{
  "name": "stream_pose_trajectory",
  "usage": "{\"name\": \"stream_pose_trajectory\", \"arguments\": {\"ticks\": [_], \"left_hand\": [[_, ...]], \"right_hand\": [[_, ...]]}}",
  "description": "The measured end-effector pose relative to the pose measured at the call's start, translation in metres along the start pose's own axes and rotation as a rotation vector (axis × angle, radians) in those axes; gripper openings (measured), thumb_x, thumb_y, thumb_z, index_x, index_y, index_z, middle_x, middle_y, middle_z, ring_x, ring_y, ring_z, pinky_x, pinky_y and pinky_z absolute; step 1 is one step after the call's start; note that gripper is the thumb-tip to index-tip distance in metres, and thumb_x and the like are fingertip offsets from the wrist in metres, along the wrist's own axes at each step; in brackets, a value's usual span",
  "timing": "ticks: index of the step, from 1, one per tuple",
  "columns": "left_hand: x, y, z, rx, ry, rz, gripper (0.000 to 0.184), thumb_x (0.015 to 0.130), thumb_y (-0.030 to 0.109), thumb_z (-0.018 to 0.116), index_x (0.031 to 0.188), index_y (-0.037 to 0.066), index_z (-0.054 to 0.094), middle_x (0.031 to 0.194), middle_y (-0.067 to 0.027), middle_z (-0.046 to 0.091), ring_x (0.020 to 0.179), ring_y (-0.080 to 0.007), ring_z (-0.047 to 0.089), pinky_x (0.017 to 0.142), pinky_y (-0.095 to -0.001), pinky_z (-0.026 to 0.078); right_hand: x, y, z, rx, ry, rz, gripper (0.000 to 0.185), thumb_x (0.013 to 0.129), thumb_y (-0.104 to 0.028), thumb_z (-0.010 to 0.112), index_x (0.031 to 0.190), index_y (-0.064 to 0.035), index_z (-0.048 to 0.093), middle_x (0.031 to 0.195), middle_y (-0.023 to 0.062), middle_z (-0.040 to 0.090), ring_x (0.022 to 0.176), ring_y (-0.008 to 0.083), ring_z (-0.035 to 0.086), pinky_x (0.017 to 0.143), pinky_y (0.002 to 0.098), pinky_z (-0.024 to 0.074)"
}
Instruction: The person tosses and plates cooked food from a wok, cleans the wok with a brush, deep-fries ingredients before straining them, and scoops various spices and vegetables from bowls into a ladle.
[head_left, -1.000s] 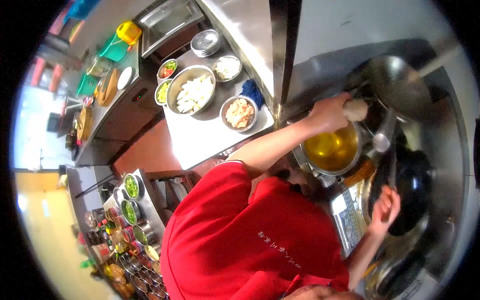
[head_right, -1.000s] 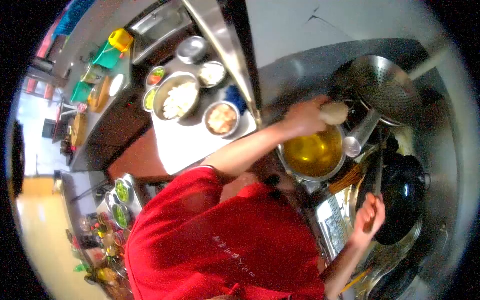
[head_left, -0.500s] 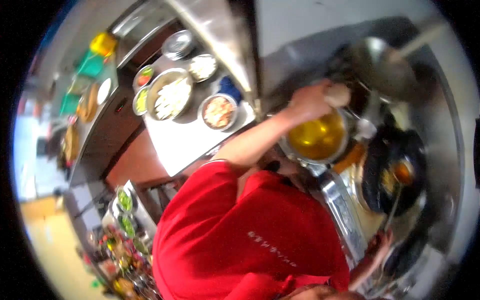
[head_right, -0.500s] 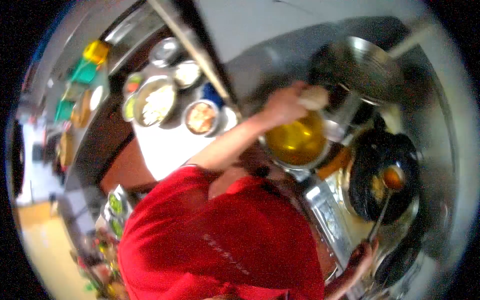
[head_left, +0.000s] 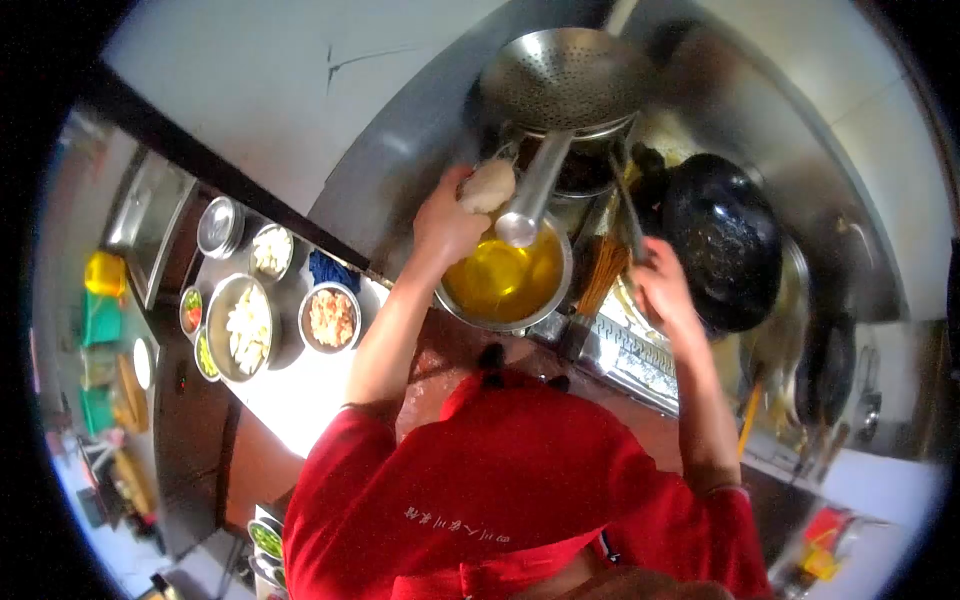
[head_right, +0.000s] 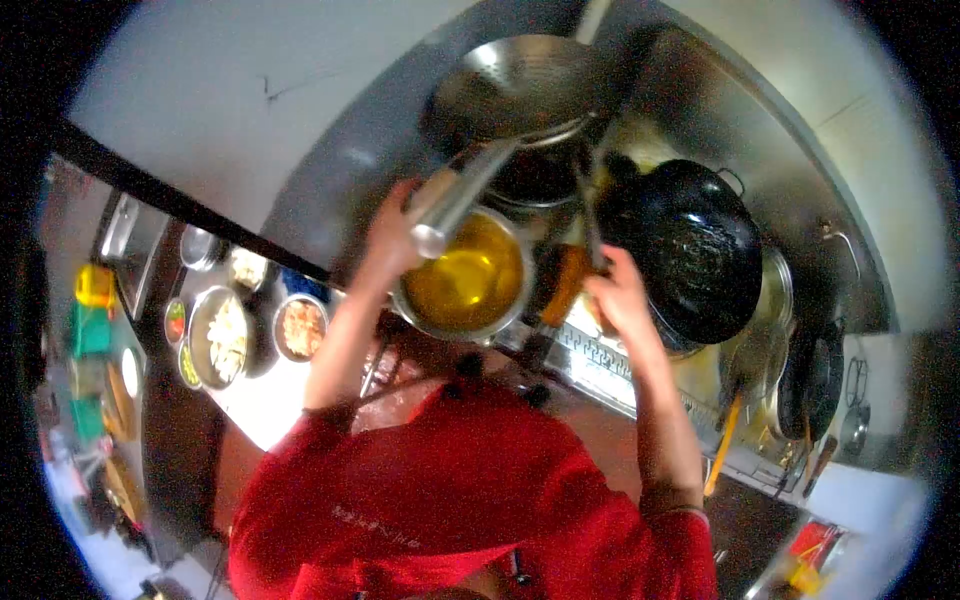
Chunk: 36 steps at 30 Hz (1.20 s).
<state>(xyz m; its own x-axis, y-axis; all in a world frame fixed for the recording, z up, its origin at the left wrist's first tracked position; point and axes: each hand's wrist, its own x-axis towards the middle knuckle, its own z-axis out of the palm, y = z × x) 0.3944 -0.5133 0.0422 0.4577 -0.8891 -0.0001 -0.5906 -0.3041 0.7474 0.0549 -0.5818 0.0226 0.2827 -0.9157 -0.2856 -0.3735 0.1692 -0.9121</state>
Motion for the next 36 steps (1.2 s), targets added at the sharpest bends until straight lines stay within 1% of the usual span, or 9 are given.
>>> {"name": "stream_pose_trajectory", "arguments": {"ticks": [5,8,11,14,17,21,27,32,36], "left_hand": [[0.003,-0.012,0.003,-0.128,-0.003,-0.059,0.075,0.066,0.021,0.078,0.135,0.013,0.051,0.118,-0.0217,0.066,0.112,-0.0368,0.062,0.095,-0.0406,0.048],[-0.004,-0.008,-0.003,-0.080,0.019,0.042,0.081,0.063,0.026,0.083,0.136,0.012,0.050,0.116,-0.0218,0.066,0.111,-0.0371,0.063,0.094,-0.0404,0.048],[-0.006,-0.017,-0.002,-0.063,0.066,0.161,0.082,0.063,0.028,0.085,0.135,0.012,0.050,0.115,-0.0216,0.066,0.109,-0.0374,0.063,0.093,-0.0404,0.049],[0.002,-0.044,0.011,-0.150,0.063,0.247,0.081,0.063,0.028,0.085,0.134,0.012,0.050,0.115,-0.0212,0.067,0.108,-0.0375,0.064,0.091,-0.0408,0.049],[0.009,-0.047,0.016,-0.222,0.028,0.223,0.079,0.064,0.026,0.084,0.133,0.011,0.050,0.113,-0.0202,0.067,0.106,-0.0361,0.064,0.090,-0.0401,0.050],[0.016,-0.054,0.020,-0.221,0.016,0.295,0.073,0.067,0.022,0.081,0.132,0.010,0.050,0.110,-0.0177,0.067,0.102,-0.0320,0.064,0.088,-0.0382,0.050],[0.038,-0.063,0.030,-0.208,-0.005,0.440,0.066,0.071,0.016,0.076,0.131,0.007,0.050,0.106,-0.0141,0.067,0.097,-0.0257,0.064,0.086,-0.0354,0.050],[0.049,-0.070,0.039,-0.089,0.057,0.497,0.063,0.073,0.013,0.074,0.130,0.006,0.050,0.105,-0.0122,0.066,0.095,-0.0225,0.064,0.085,-0.0338,0.050],[0.053,-0.056,0.035,-0.141,-0.024,0.207,0.065,0.071,0.014,0.076,0.130,0.007,0.050,0.109,-0.0124,0.065,0.097,-0.0229,0.063,0.085,-0.0338,0.049]], "right_hand": [[0.069,0.004,0.044,-0.025,0.062,0.152,0.058,0.081,-0.002,0.065,0.135,-0.0011,0.042,0.076,0.0092,0.061,0.050,0.0151,0.054,0.041,0.0320,0.0433],[0.069,-0.012,0.055,0.373,0.007,0.326,0.038,0.084,-0.003,0.062,0.120,0.0003,0.050,0.075,0.0093,0.059,0.051,0.0134,0.054,0.038,0.0289,0.0422],[0.077,-0.011,0.045,0.717,-0.225,0.370,0.014,0.088,-0.003,0.058,0.100,-0.0030,0.051,0.074,0.0095,0.057,0.049,0.0107,0.052,0.036,0.0241,0.0402],[0.066,0.000,0.041,1.059,-0.338,0.440,0.012,0.090,-0.003,0.056,0.087,-0.0066,0.045,0.072,0.0095,0.056,0.047,0.0093,0.049,0.035,0.0213,0.0386],[0.027,-0.025,0.041,1.130,-0.231,0.456,0.012,0.091,-0.004,0.055,0.091,-0.0076,0.043,0.073,0.0101,0.055,0.048,0.0096,0.048,0.034,0.0202,0.0374],[-0.001,-0.023,0.021,1.172,-0.290,0.393,0.025,0.089,-0.002,0.056,0.106,-0.0117,0.040,0.077,0.0129,0.058,0.050,0.0110,0.048,0.034,0.0227,0.0361],[-0.071,-0.034,-0.033,1.252,-0.235,0.257,0.028,0.088,-0.006,0.058,0.114,-0.0076,0.050,0.078,0.0088,0.056,0.051,0.0087,0.048,0.035,0.0219,0.0387],[-0.135,-0.022,-0.081,1.093,0.101,0.167,0.046,0.084,-0.009,0.060,0.127,-0.0034,0.046,0.080,0.0090,0.057,0.046,0.0070,0.046,0.032,0.0204,0.0374],[-0.165,-0.009,-0.109,0.822,0.356,0.197,0.046,0.084,-0.008,0.056,0.128,-0.0022,0.046,0.078,0.0093,0.060,0.045,0.0093,0.048,0.034,0.0225,0.0389]]}}
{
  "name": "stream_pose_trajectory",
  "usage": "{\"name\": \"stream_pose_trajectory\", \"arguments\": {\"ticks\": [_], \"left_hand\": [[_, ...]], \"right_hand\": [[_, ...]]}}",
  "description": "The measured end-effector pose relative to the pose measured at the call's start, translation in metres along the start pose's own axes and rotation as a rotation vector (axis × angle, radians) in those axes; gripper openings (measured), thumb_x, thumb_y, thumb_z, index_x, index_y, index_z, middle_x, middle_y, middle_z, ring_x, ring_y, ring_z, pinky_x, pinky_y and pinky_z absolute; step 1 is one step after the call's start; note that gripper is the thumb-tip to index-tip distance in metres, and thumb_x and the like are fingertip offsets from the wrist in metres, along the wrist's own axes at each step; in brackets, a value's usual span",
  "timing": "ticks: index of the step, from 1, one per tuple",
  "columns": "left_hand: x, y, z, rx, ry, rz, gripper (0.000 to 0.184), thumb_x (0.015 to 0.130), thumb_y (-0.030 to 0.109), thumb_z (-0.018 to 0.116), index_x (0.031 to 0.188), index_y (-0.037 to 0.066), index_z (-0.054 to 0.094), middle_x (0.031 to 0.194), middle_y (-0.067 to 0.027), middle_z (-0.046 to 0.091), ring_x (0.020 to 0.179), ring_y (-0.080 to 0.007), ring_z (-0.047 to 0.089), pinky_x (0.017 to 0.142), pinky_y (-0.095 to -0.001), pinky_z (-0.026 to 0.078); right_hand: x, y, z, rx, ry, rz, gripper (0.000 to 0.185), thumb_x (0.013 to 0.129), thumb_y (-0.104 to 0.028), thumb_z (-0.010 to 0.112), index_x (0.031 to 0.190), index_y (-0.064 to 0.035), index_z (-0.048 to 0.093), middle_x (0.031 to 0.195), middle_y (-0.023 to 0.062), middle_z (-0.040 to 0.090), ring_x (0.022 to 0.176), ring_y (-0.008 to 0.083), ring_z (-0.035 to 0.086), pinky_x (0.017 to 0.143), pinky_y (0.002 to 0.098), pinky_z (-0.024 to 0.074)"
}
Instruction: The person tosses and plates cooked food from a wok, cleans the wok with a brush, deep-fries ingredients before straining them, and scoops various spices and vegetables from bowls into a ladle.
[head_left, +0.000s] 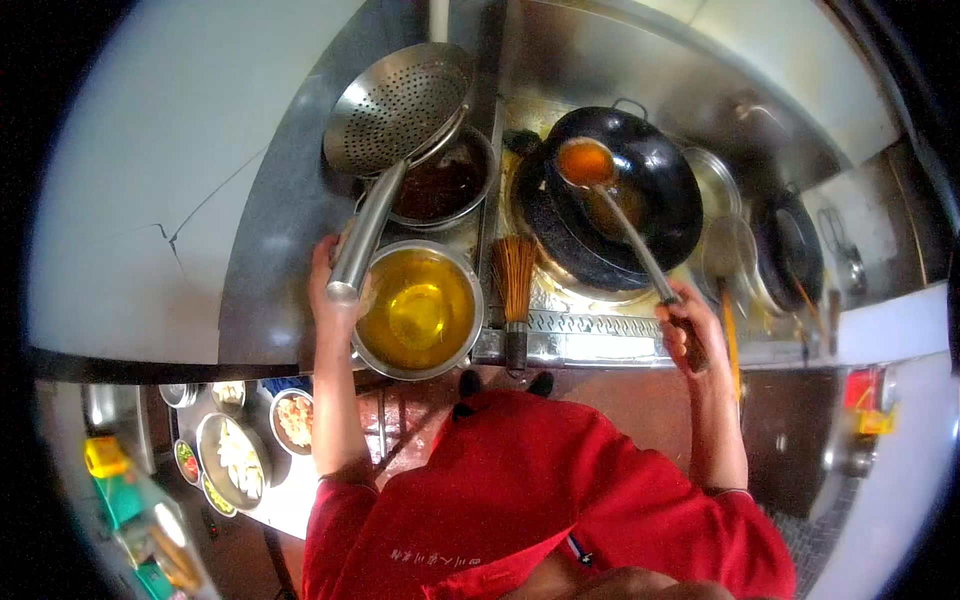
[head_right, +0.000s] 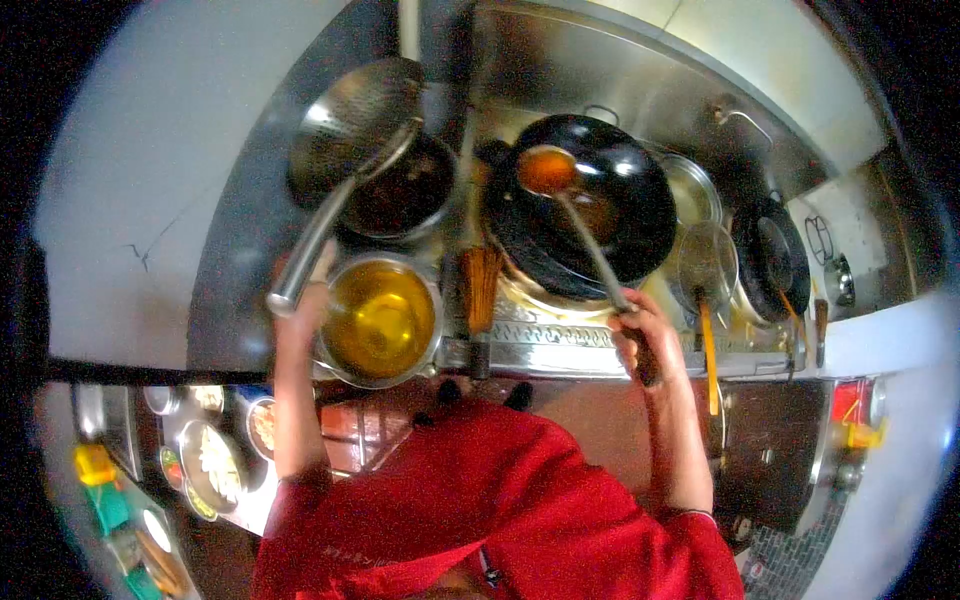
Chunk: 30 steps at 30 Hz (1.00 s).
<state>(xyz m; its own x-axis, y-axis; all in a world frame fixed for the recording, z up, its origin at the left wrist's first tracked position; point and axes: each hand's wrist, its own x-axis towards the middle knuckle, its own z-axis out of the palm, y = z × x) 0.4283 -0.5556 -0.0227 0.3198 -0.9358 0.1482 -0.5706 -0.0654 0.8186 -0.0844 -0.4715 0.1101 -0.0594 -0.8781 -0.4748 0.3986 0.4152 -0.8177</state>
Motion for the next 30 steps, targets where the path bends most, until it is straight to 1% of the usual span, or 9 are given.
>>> {"name": "stream_pose_trajectory", "arguments": {"ticks": [3,7,12,15,23,24,27,28,30], "left_hand": [[-0.002,0.019,-0.003,-0.027,-0.029,-0.064,0.066,0.070,0.015,0.076,0.130,0.008,0.050,0.108,-0.0138,0.066,0.097,-0.0253,0.064,0.085,-0.0354,0.050],[-0.008,0.036,-0.009,0.007,-0.023,-0.151,0.066,0.068,0.015,0.077,0.128,0.009,0.051,0.107,-0.0176,0.067,0.099,-0.0312,0.065,0.086,-0.0382,0.050],[-0.013,0.034,-0.010,-0.041,-0.022,-0.157,0.067,0.065,0.014,0.077,0.127,0.010,0.051,0.108,-0.0198,0.067,0.102,-0.0358,0.066,0.086,-0.0398,0.050],[-0.011,0.031,-0.004,-0.036,0.019,-0.148,0.070,0.063,0.014,0.078,0.128,0.012,0.051,0.106,-0.0196,0.068,0.102,-0.0373,0.066,0.086,-0.0401,0.051],[-0.024,0.046,-0.013,0.073,0.063,-0.111,0.080,0.059,0.023,0.086,0.130,0.014,0.050,0.110,-0.0201,0.068,0.105,-0.0380,0.064,0.088,-0.0420,0.050],[-0.026,0.053,-0.015,0.089,0.071,-0.114,0.081,0.058,0.025,0.086,0.130,0.014,0.050,0.111,-0.0200,0.068,0.105,-0.0376,0.064,0.089,-0.0419,0.050],[-0.023,0.058,-0.017,0.125,0.067,-0.126,0.081,0.058,0.027,0.086,0.131,0.013,0.051,0.112,-0.0195,0.067,0.106,-0.0368,0.064,0.090,-0.0417,0.050],[-0.021,0.058,-0.017,0.130,0.061,-0.126,0.082,0.058,0.028,0.086,0.131,0.013,0.051,0.113,-0.0193,0.067,0.107,-0.0366,0.064,0.091,-0.0417,0.050],[-0.018,0.063,-0.020,0.123,0.052,-0.115,0.083,0.058,0.029,0.086,0.132,0.012,0.051,0.114,-0.0188,0.067,0.107,-0.0361,0.064,0.091,-0.0418,0.050]], "right_hand": [[0.001,0.000,-0.012,-0.561,0.186,0.005,0.048,0.083,-0.008,0.057,0.129,-0.0023,0.047,0.076,0.0091,0.060,0.049,0.0140,0.053,0.042,0.0275,0.0432],[0.032,0.047,-0.021,-1.610,0.303,-0.402,0.062,0.080,0.000,0.057,0.139,-0.0066,0.039,0.082,0.0137,0.065,0.070,0.0260,0.065,0.059,0.0387,0.0496],[0.072,0.066,0.027,-1.181,-0.021,-0.477,0.064,0.080,0.002,0.059,0.140,-0.0049,0.037,0.090,0.0154,0.064,0.067,0.0214,0.062,0.056,0.0362,0.0489],[0.104,0.048,0.106,-0.885,-0.326,-0.225,0.060,0.081,0.003,0.059,0.137,-0.0014,0.039,0.090,0.0116,0.061,0.057,0.0142,0.056,0.048,0.0282,0.0445],[0.172,0.087,0.202,-0.661,-0.272,0.198,0.074,0.080,0.001,0.063,0.146,-0.0019,0.029,0.063,0.0056,0.057,0.047,0.0152,0.052,0.041,0.0310,0.0422],[0.166,0.088,0.202,-0.548,-0.282,0.171,0.048,0.083,-0.002,0.061,0.129,0.0012,0.048,0.060,0.0028,0.054,0.046,0.0133,0.051,0.040,0.0279,0.0412],[0.165,0.076,0.193,-0.213,-0.370,0.370,0.010,0.087,-0.006,0.059,0.093,0.0009,0.059,0.058,0.0010,0.052,0.044,0.0112,0.049,0.038,0.0253,0.0393],[0.151,0.066,0.187,-0.139,-0.494,0.449,0.022,0.090,-0.009,0.056,0.069,-0.0056,0.051,0.056,0.0003,0.051,0.043,0.0091,0.048,0.036,0.0223,0.0376],[0.158,0.075,0.162,0.032,-0.542,0.510,0.015,0.091,-0.013,0.058,0.079,-0.0046,0.052,0.061,0.0011,0.054,0.043,0.0076,0.046,0.037,0.0193,0.0366]]}}
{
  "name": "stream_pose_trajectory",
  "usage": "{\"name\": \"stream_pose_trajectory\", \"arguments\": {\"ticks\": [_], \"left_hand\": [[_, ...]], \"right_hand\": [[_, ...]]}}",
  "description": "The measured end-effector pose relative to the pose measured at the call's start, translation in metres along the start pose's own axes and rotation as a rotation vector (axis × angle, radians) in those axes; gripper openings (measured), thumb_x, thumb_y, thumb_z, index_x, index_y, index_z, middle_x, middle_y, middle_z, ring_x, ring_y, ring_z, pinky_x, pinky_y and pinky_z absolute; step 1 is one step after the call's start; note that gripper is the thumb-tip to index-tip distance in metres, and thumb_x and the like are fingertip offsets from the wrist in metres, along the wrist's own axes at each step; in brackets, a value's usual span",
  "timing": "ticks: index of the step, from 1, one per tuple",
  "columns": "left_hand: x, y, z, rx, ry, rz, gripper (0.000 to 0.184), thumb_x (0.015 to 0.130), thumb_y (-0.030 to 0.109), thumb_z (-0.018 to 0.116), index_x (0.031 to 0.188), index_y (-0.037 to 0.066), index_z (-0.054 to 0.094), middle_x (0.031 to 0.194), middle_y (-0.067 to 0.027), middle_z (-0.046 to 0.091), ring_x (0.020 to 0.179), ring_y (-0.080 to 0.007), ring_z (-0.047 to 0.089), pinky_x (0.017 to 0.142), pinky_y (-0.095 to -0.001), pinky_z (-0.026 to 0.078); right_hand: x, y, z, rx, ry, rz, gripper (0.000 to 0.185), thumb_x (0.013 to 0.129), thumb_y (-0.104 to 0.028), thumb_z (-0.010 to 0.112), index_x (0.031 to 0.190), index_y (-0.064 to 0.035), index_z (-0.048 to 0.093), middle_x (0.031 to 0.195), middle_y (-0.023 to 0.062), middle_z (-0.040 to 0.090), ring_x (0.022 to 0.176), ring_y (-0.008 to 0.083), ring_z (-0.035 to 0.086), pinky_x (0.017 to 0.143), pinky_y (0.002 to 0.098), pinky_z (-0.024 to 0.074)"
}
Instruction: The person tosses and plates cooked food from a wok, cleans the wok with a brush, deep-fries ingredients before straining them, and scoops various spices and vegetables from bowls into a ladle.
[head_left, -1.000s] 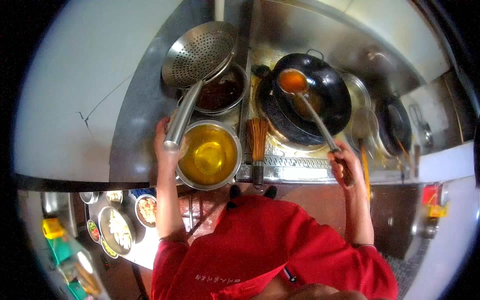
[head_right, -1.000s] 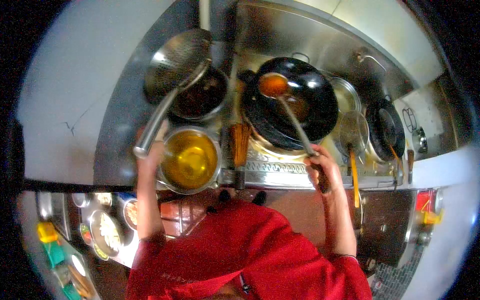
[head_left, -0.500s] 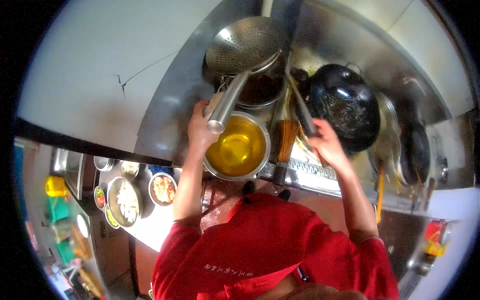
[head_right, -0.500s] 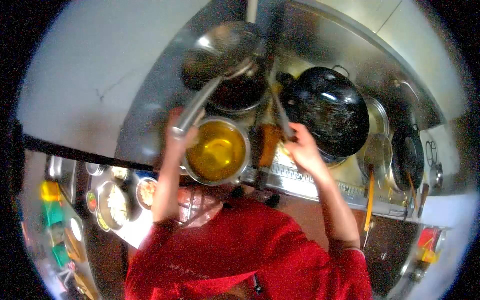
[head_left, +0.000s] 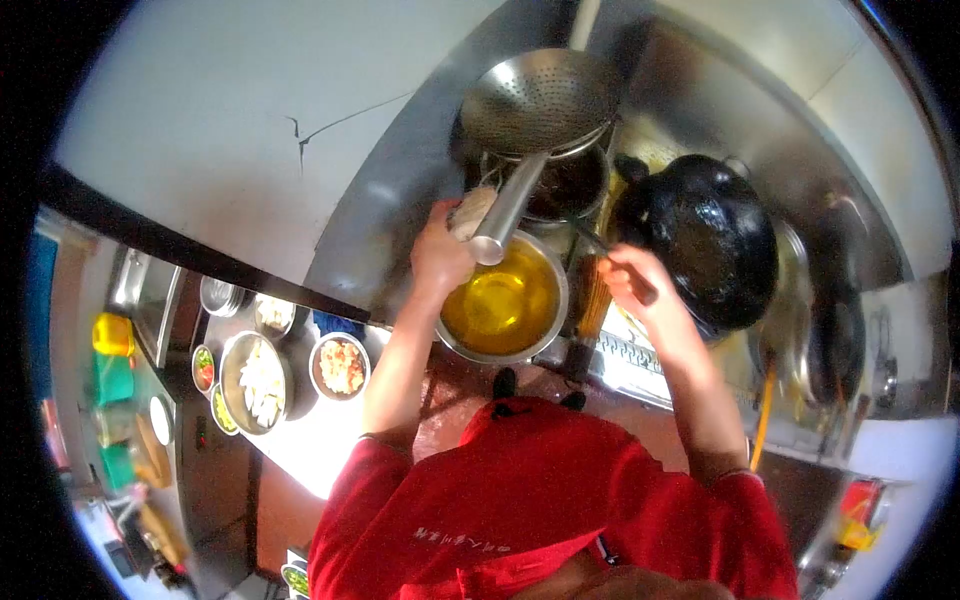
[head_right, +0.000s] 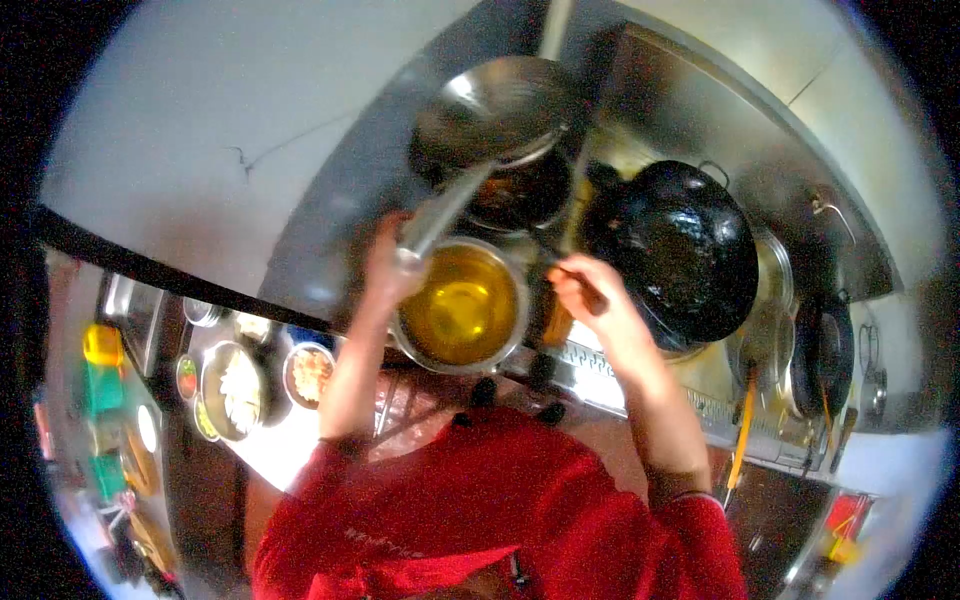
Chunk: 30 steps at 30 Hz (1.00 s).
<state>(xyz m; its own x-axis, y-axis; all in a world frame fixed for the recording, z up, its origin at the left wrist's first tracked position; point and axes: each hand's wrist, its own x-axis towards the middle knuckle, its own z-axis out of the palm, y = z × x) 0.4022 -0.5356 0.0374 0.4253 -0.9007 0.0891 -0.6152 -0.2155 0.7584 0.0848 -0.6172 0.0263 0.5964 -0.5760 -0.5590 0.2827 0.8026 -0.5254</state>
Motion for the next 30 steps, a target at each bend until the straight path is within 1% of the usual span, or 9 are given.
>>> {"name": "stream_pose_trajectory", "arguments": {"ticks": [5,8,13,15,19,21,23,26,30], "left_hand": [[0.022,-0.027,0.028,-0.134,-0.106,-0.123,0.076,0.065,0.029,0.081,0.133,0.012,0.052,0.116,-0.0192,0.066,0.108,-0.0356,0.064,0.093,-0.0425,0.050],[0.022,-0.013,0.024,0.061,-0.080,-0.037,0.065,0.072,0.025,0.075,0.131,0.012,0.052,0.115,-0.0201,0.066,0.108,-0.0361,0.064,0.092,-0.0450,0.051],[0.023,-0.040,0.046,-0.006,-0.106,-0.037,0.058,0.082,0.024,0.063,0.136,0.008,0.049,0.118,-0.0212,0.065,0.110,-0.0394,0.061,0.094,-0.0454,0.049],[0.010,-0.030,0.025,-0.159,-0.292,-0.126,0.070,0.078,0.020,0.068,0.142,0.009,0.044,0.121,-0.0209,0.064,0.113,-0.0385,0.060,0.094,-0.0440,0.049],[0.011,-0.094,0.090,-0.066,-0.248,0.054,0.066,0.078,0.017,0.067,0.140,0.009,0.045,0.127,-0.0206,0.060,0.116,-0.0372,0.058,0.097,-0.0429,0.048],[0.001,-0.094,0.086,-0.083,-0.247,0.050,0.062,0.080,0.013,0.065,0.139,0.009,0.046,0.127,-0.0206,0.060,0.116,-0.0365,0.058,0.097,-0.0421,0.048],[-0.011,-0.086,0.076,-0.135,-0.174,0.052,0.058,0.081,0.010,0.062,0.137,0.009,0.049,0.122,-0.0207,0.062,0.113,-0.0364,0.060,0.095,-0.0415,0.049],[-0.003,-0.120,0.098,-0.158,0.012,0.214,0.051,0.081,0.004,0.060,0.132,0.009,0.053,0.114,-0.0205,0.066,0.107,-0.0370,0.063,0.091,-0.0409,0.051],[-0.101,-0.079,0.017,-0.239,0.248,-0.059,0.039,0.080,0.000,0.060,0.118,0.006,0.061,0.101,-0.0144,0.069,0.087,-0.0253,0.069,0.075,-0.0357,0.057]], "right_hand": [[-0.086,0.021,0.018,-0.055,0.168,-0.365,0.017,0.093,-0.010,0.054,0.108,-0.0012,0.053,0.077,0.0060,0.057,0.048,0.0060,0.048,0.033,0.0190,0.0358],[-0.119,0.020,-0.004,0.205,0.034,-0.322,0.021,0.093,-0.008,0.057,0.110,0.0035,0.052,0.077,0.0077,0.058,0.047,0.0032,0.046,0.032,0.0157,0.0378],[-0.184,0.036,-0.071,-0.045,0.418,-0.598,0.047,0.090,-0.011,0.056,0.134,0.0020,0.046,0.085,0.0113,0.063,0.049,0.0059,0.046,0.037,0.0157,0.0359],[-0.202,0.045,-0.072,-0.235,0.475,-0.648,0.045,0.091,-0.013,0.056,0.133,0.0020,0.047,0.082,0.0082,0.059,0.048,0.0061,0.042,0.042,0.0193,0.0376],[-0.229,0.055,-0.166,-0.869,0.743,-0.611,0.043,0.092,-0.012,0.054,0.133,-0.0036,0.050,0.134,0.0172,0.052,0.090,0.0180,0.056,0.076,0.0298,0.0479],[-0.239,0.067,-0.136,-1.063,0.904,-0.501,0.048,0.090,-0.009,0.053,0.137,-0.0030,0.047,0.141,0.0180,0.046,0.110,0.0264,0.054,0.092,0.0380,0.0459],[-0.245,0.081,-0.227,-1.340,0.797,-0.698,0.052,0.091,-0.004,0.054,0.140,0.0010,0.040,0.143,0.0219,0.045,0.123,0.0369,0.048,0.107,0.0433,0.0373],[-0.266,0.109,-0.215,-1.470,0.864,-0.638,0.058,0.087,0.001,0.060,0.140,0.0021,0.039,0.143,0.0231,0.044,0.128,0.0361,0.045,0.111,0.0421,0.0341],[-0.281,0.171,-0.267,-1.551,1.016,-0.576,0.067,0.084,0.011,0.057,0.146,-0.0039,0.035,0.145,0.0207,0.040,0.132,0.0324,0.042,0.114,0.0424,0.0310]]}}
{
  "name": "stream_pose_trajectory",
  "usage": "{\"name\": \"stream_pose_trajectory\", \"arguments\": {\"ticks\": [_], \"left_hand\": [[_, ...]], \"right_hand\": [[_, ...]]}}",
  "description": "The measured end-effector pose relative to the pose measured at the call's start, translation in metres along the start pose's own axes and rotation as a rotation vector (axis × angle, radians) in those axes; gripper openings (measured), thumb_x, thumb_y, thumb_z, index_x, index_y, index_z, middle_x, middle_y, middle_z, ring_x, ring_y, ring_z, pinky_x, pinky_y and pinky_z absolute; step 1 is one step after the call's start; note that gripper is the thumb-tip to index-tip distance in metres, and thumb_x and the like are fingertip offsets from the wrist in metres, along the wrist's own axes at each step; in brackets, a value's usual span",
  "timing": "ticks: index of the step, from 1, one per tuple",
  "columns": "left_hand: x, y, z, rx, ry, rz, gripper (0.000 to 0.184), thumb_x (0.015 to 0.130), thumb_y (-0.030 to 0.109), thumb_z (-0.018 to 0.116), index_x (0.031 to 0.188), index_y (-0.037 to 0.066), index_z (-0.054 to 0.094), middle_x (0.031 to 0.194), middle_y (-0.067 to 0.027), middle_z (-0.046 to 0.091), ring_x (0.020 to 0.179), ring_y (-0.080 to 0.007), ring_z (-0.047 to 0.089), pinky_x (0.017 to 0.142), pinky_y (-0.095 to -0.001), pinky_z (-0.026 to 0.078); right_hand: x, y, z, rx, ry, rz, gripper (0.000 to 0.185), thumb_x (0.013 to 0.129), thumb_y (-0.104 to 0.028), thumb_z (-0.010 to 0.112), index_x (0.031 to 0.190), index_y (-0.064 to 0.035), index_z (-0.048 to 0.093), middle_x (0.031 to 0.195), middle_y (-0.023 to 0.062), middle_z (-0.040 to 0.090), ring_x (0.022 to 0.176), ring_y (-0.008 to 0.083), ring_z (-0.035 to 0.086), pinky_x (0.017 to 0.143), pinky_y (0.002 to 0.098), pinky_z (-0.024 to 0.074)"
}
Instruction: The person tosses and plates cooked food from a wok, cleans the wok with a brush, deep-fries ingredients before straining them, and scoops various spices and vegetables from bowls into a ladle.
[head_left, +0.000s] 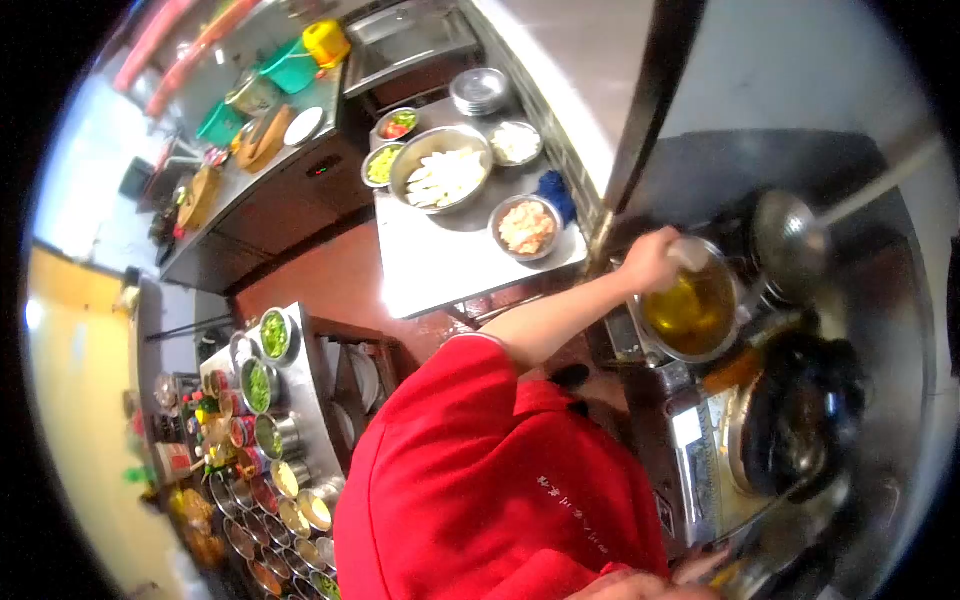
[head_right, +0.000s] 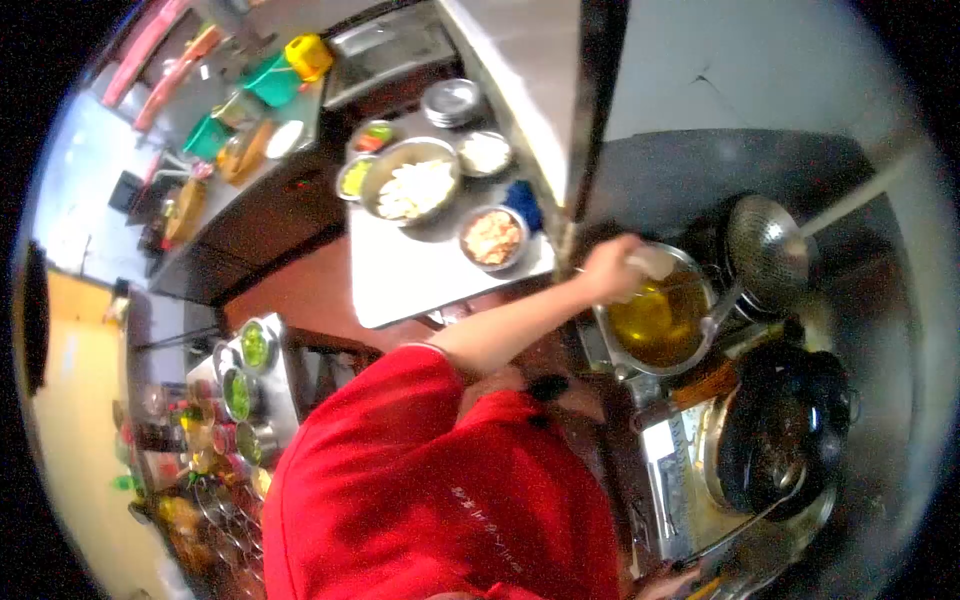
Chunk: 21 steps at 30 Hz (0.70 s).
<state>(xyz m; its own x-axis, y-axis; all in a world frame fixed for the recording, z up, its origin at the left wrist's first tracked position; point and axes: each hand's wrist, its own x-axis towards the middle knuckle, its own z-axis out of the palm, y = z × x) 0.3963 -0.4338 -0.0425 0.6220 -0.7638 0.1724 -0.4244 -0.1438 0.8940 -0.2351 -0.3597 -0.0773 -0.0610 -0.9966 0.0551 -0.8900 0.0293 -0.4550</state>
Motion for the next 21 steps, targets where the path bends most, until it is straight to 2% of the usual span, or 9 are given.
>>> {"name": "stream_pose_trajectory", "arguments": {"ticks": [3,7,10,11,13,16,17,18,21], "left_hand": [[-0.067,-0.008,-0.048,-0.450,-0.146,-0.321,0.042,0.084,0.003,0.066,0.124,0.001,0.055,0.098,-0.0134,0.067,0.083,-0.0200,0.066,0.071,-0.0328,0.057],[-0.160,-0.018,-0.112,-0.606,0.043,-0.569,0.038,0.082,0.006,0.069,0.117,-0.001,0.058,0.097,-0.0123,0.066,0.080,-0.0194,0.066,0.067,-0.0329,0.055],[-0.207,-0.048,-0.162,-0.862,0.087,-0.662,0.041,0.086,0.014,0.071,0.121,-0.001,0.055,0.093,-0.0103,0.065,0.070,-0.0172,0.064,0.058,-0.0298,0.053],[-0.217,-0.047,-0.177,-0.852,0.125,-0.691,0.042,0.087,0.018,0.071,0.121,0.000,0.054,0.092,-0.0098,0.064,0.068,-0.0167,0.063,0.056,-0.0290,0.053],[-0.230,-0.062,-0.197,-0.799,0.324,-0.851,0.040,0.091,0.030,0.068,0.117,0.002,0.057,0.089,-0.0096,0.063,0.067,-0.0169,0.062,0.053,-0.0301,0.052],[-0.244,-0.153,-0.245,-1.265,0.019,-0.811,0.061,0.098,0.059,0.040,0.098,0.001,0.058,0.062,-0.0018,0.051,0.047,-0.0132,0.050,0.039,-0.0285,0.043],[-0.246,-0.167,-0.265,-1.466,-0.115,-0.724,0.066,0.099,0.062,0.032,0.093,0.002,0.056,0.054,0.0010,0.045,0.040,-0.0118,0.044,0.035,-0.0270,0.038],[-0.233,-0.158,-0.280,-1.174,0.200,-0.878,0.067,0.101,0.062,0.021,0.083,0.004,0.051,0.048,0.0037,0.035,0.034,-0.0110,0.034,0.031,-0.0249,0.028],[-0.218,-0.181,-0.351,-1.082,0.390,-1.062,0.038,0.102,0.033,0.041,0.089,0.000,0.054,0.054,-0.0023,0.045,0.038,-0.0132,0.042,0.033,-0.0283,0.034]], "right_hand": [[-0.007,0.086,0.056,0.065,0.016,-0.053,0.072,0.084,0.014,0.054,0.149,-0.0051,0.030,0.149,0.0176,0.036,0.133,0.0307,0.040,0.116,0.0395,0.0283],[-0.016,0.069,0.077,0.164,0.025,-0.020,0.066,0.089,0.008,0.057,0.149,-0.0050,0.031,0.148,0.0157,0.038,0.131,0.0294,0.041,0.115,0.0374,0.0286],[0.016,0.110,0.111,0.641,0.064,0.050,0.056,0.095,-0.009,0.060,0.146,-0.0068,0.037,0.144,0.0164,0.042,0.128,0.0291,0.043,0.114,0.0377,0.0309],[0.017,0.113,0.113,0.438,0.051,0.114,0.053,0.096,-0.015,0.058,0.145,-0.0076,0.038,0.143,0.0165,0.043,0.127,0.0290,0.043,0.113,0.0376,0.0311],[0.018,0.120,0.116,0.022,0.029,0.239,0.049,0.100,-0.028,0.054,0.144,-0.0092,0.041,0.142,0.0166,0.045,0.126,0.0289,0.045,0.112,0.0375,0.0316],[0.026,0.150,0.142,0.189,0.268,-0.266,0.047,0.099,-0.038,0.053,0.137,-0.0114,0.052,0.136,0.0118,0.052,0.122,0.0259,0.050,0.110,0.0421,0.0327],[0.026,0.133,0.138,0.154,0.239,-0.209,0.047,0.099,-0.038,0.053,0.137,-0.0110,0.051,0.135,0.0121,0.052,0.121,0.0261,0.050,0.109,0.0421,0.0332],[0.024,0.113,0.135,0.114,0.216,-0.139,0.047,0.098,-0.037,0.053,0.137,-0.0107,0.051,0.135,0.0124,0.053,0.121,0.0264,0.050,0.108,0.0422,0.0337],[0.016,0.062,0.130,0.000,0.192,-0.049,0.047,0.098,-0.035,0.054,0.138,-0.0097,0.050,0.134,0.0133,0.053,0.120,0.0271,0.051,0.106,0.0422,0.0352]]}}
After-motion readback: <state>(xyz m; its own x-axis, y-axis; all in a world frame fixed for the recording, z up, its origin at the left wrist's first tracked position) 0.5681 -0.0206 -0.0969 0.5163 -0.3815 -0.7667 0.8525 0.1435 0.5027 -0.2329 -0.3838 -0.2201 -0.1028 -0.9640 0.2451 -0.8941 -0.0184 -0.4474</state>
